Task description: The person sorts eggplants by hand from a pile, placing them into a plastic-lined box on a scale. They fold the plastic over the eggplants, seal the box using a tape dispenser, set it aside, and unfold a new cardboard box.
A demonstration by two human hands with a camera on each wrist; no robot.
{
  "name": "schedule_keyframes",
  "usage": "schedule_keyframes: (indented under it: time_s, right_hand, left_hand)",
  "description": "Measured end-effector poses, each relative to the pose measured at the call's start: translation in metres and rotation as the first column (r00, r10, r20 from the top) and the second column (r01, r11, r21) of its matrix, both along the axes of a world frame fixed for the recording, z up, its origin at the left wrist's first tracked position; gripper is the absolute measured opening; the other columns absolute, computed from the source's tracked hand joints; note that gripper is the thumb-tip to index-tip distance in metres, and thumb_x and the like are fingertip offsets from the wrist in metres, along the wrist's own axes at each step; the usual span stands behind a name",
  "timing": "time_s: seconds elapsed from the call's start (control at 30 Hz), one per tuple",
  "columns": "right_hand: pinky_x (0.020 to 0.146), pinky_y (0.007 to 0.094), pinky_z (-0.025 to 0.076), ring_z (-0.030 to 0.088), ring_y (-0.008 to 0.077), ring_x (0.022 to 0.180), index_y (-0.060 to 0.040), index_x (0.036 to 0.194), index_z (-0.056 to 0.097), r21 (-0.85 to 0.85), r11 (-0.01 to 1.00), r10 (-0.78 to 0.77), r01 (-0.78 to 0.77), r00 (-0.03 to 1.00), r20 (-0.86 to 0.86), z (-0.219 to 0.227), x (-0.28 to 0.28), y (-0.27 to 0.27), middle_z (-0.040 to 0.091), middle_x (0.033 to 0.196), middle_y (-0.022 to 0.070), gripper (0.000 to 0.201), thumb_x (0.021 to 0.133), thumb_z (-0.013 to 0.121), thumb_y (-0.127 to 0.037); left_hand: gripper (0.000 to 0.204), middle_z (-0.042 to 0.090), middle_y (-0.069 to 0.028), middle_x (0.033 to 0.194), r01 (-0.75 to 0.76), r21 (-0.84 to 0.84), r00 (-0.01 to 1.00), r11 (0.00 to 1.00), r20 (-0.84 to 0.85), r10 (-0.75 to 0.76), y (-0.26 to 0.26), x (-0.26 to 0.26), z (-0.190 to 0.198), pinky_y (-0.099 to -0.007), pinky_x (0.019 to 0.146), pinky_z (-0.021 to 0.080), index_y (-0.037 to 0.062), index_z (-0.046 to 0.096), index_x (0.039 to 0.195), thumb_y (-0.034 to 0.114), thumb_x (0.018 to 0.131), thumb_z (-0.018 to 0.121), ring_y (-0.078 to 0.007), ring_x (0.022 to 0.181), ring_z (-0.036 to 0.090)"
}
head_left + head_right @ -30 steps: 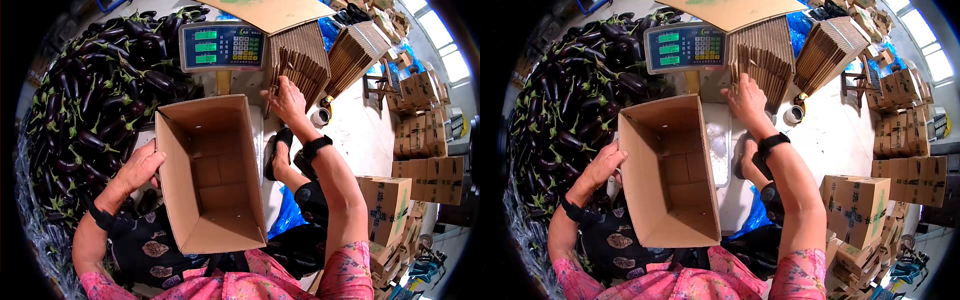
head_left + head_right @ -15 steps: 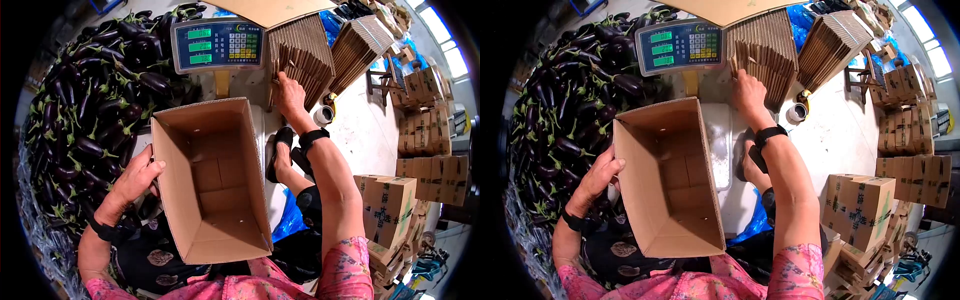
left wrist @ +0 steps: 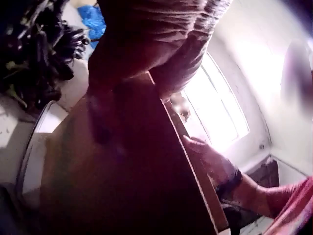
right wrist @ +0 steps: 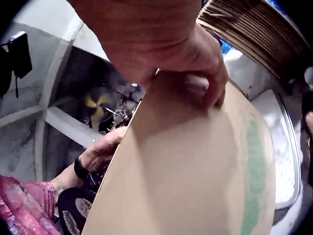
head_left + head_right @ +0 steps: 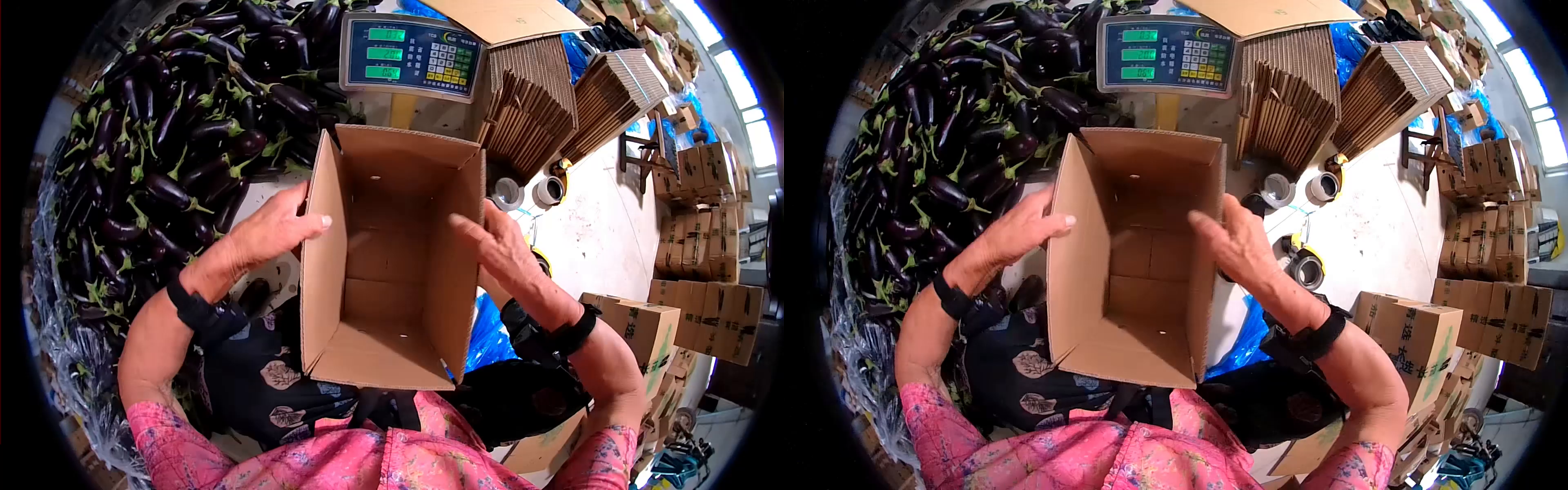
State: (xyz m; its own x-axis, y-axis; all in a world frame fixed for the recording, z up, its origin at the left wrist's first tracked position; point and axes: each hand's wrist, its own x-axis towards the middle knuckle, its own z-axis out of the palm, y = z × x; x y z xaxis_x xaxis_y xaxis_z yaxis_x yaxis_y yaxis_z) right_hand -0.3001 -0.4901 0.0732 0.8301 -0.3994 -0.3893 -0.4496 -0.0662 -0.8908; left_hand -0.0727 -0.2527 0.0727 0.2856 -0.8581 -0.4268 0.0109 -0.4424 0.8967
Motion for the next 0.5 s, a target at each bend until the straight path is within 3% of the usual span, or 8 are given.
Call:
schedule_keyframes:
  time_s: [0.1,0.13,0.2,0.23,0.27,0.37,0.43,0.5]
  right_hand:
    - [0.081,0.0298,0.053,0.065,0.0145,0.095,0.0012,0.125,0.058,0.377,0.923,-0.127,0.076,0.986,0.111,0.003,-0.014,-0.001,0.068,0.107,0.0088,0.037,0.101,0.055,-0.027]
    - [0.081,0.0301,0.053,0.065,0.015,0.096,0.0009,0.127,0.057,0.419,0.9,-0.149,0.119,0.988,0.039,0.0,-0.021,-0.01,0.068,0.109,0.0093,0.038,0.101,0.055,-0.028]
    - [0.08,0.0303,0.056,0.066,0.0155,0.097,0.0005,0.127,0.057,0.51,0.839,-0.213,0.19,0.977,-0.013,-0.016,-0.037,-0.027,0.068,0.112,0.0078,0.039,0.102,0.052,-0.029]
    - [0.081,0.0314,0.054,0.066,0.016,0.097,-0.0001,0.131,0.055,0.489,0.816,-0.333,0.309,0.942,-0.039,-0.059,-0.048,-0.034,0.067,0.114,0.0091,0.045,0.102,0.053,-0.035]
    - [0.082,0.032,0.053,0.065,0.0169,0.096,-0.0002,0.129,0.056,0.413,0.846,-0.345,0.337,0.937,-0.058,-0.064,-0.049,-0.032,0.067,0.113,0.0093,0.049,0.1,0.055,-0.04]
    - [0.087,0.035,0.049,0.063,0.0209,0.097,-0.0003,0.125,0.057,0.07,0.835,-0.531,0.546,0.832,-0.163,-0.102,-0.034,-0.019,0.066,0.112,0.0119,0.066,0.095,0.054,-0.059]
    - [0.091,0.0386,0.047,0.062,0.0245,0.101,-0.0012,0.124,0.057,0.166,0.826,-0.525,0.539,0.842,-0.124,-0.177,-0.035,-0.033,0.065,0.113,0.0158,0.072,0.095,0.045,-0.066]
    - [0.09,0.0402,0.05,0.062,0.023,0.101,-0.0039,0.123,0.057,0.455,0.722,-0.545,0.521,0.834,-0.091,-0.21,-0.015,-0.02,0.064,0.113,0.0159,0.062,0.1,0.039,-0.058]
  left_hand:
    - [0.062,0.059,-0.0121,0.128,-0.074,0.009,0.951,0.997,-0.3,0.073,0.02,0.015,-0.019,-0.0345,0.1,0.048,-0.0025,0.041,0.143,0.021,0.09,0.063,-0.019,0.117,0.057]
    - [0.058,0.059,-0.013,0.13,-0.144,0.006,0.891,0.99,-0.435,0.132,0.028,0.017,-0.029,-0.0357,0.104,0.047,-0.0019,0.043,0.142,0.02,0.092,0.063,-0.0211,0.12,0.058]
    - [0.052,0.062,-0.011,0.126,-0.31,-0.074,0.838,0.948,-0.491,0.236,0.039,0.014,-0.078,-0.036,0.102,0.049,-0.0017,0.044,0.14,0.019,0.095,0.061,-0.0204,0.116,0.061]
    - [0.049,0.063,-0.0099,0.124,-0.387,-0.108,0.805,0.916,-0.524,0.278,0.042,0.012,-0.092,-0.0361,0.101,0.05,-0.0017,0.045,0.139,0.018,0.097,0.06,-0.02,0.113,0.062]
    - [0.045,0.064,-0.0088,0.12,-0.42,-0.104,0.811,0.902,-0.49,0.321,0.035,0.005,-0.084,-0.035,0.096,0.051,-0.0021,0.045,0.137,0.024,0.101,0.056,-0.0185,0.107,0.064]
    - [0.048,0.059,-0.0101,0.131,-0.424,-0.074,0.887,0.903,-0.234,0.398,0.031,0.003,-0.11,-0.0315,0.1,0.048,0.0014,0.041,0.143,0.027,0.103,0.051,-0.0142,0.122,0.056]
    - [0.047,0.06,-0.0147,0.126,-0.426,-0.084,0.896,0.901,0.095,0.433,0.03,-0.01,-0.144,-0.0346,0.097,0.047,0.0012,0.047,0.135,0.037,0.105,0.044,-0.0197,0.115,0.057]
    - [0.048,0.063,-0.0178,0.116,-0.474,-0.089,0.785,0.876,0.409,0.466,0.022,-0.031,-0.201,-0.0371,0.092,0.05,0.0012,0.051,0.128,0.042,0.105,0.041,-0.0273,0.102,0.063]
